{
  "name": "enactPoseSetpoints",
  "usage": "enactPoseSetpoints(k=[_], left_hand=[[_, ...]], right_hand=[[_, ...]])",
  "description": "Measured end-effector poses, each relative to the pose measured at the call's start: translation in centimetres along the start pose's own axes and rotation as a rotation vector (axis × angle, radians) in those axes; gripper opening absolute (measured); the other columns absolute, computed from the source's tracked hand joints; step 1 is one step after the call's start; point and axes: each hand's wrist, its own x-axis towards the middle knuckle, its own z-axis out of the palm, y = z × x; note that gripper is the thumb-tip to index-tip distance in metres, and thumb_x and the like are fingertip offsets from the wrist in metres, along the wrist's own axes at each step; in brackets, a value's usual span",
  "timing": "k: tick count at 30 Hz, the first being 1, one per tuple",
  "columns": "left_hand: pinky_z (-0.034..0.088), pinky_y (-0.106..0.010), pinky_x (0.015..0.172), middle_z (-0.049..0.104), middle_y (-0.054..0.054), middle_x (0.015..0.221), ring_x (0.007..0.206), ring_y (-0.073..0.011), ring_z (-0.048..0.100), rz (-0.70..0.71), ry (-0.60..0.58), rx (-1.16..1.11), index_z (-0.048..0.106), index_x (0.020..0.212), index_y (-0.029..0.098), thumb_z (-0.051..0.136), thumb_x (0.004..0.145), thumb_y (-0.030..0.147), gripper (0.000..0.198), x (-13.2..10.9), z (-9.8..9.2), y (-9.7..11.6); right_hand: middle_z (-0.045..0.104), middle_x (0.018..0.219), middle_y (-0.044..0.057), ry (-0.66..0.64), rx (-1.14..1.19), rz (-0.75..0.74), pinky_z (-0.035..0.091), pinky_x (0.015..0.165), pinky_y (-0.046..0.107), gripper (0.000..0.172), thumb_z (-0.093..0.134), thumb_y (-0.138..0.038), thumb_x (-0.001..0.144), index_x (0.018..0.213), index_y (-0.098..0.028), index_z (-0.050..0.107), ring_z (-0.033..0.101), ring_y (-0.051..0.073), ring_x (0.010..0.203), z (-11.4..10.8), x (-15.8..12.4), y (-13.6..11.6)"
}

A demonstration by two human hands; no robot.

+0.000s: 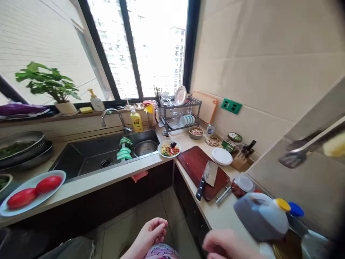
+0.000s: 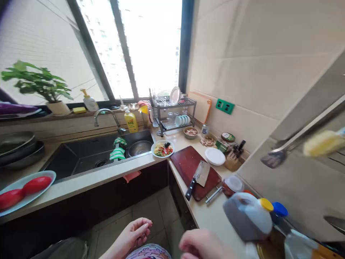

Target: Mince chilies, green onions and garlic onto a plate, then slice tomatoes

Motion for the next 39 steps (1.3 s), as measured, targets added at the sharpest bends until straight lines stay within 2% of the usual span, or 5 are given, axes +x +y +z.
enactPoseSetpoints(k=[10, 15, 23, 29, 39], left_hand=[[0.037, -0.018, 0.052, 0.059, 0.001, 0.061, 0.052, -0.0061, 0.05, 0.13, 0.371, -0.218, 0.062, 0.077, 0.014, 0.077, 0.054, 0.048, 0.044, -3.5, -25.7, 6.7], [0.032, -0.015, 0.048, 0.059, 0.002, 0.064, 0.052, -0.0046, 0.051, 0.098, 0.413, -0.288, 0.06, 0.082, 0.015, 0.075, 0.058, 0.046, 0.042, -2.2, -33.3, 10.4], [0.032, -0.013, 0.049, 0.059, 0.003, 0.067, 0.053, -0.0037, 0.053, 0.134, 0.421, -0.428, 0.053, 0.094, 0.016, 0.071, 0.065, 0.04, 0.041, 7.0, -40.1, 17.8], [0.025, -0.015, 0.043, 0.054, 0.005, 0.06, 0.042, -0.0043, 0.049, 0.103, 0.705, -0.477, 0.051, 0.087, 0.015, 0.066, 0.07, 0.028, 0.026, 14.5, -44.8, 25.7], [0.038, -0.016, 0.045, 0.051, 0.004, 0.057, 0.045, -0.0048, 0.052, 0.163, 0.787, -0.263, 0.052, 0.087, 0.011, 0.042, 0.089, 0.02, 0.013, 28.9, -50.8, 38.3]], right_hand=[[0.054, 0.061, -0.004, -0.243, -0.013, -0.16, 0.029, 0.047, 0.016, 0.011, 0.047, -0.022, 0.077, 0.076, -0.019, 0.058, 0.041, 0.007, 0.053, 16.2, 28.5, -8.1], [0.054, 0.063, -0.003, -0.317, 0.073, -0.126, 0.034, 0.047, 0.017, 0.017, 0.042, -0.029, 0.083, 0.08, -0.019, 0.056, 0.047, 0.009, 0.053, 19.9, 39.0, -9.9], [0.055, 0.115, 0.011, 0.055, -0.558, -0.162, 0.04, 0.086, 0.029, 0.039, 0.052, -0.032, 0.08, 0.116, -0.018, 0.053, 0.054, 0.021, 0.101, 13.9, 65.0, -13.2], [0.045, 0.123, 0.023, 0.139, -0.886, -0.082, 0.041, 0.078, 0.038, 0.059, 0.047, -0.022, 0.082, 0.138, -0.016, 0.028, 0.05, 0.033, 0.108, 9.2, 83.6, -14.7], [0.064, 0.096, 0.015, 0.013, -0.851, -0.164, 0.043, 0.076, 0.035, 0.048, 0.036, -0.005, 0.083, 0.127, -0.023, 0.047, 0.061, 0.026, 0.093, 7.1, 91.2, -14.8]])
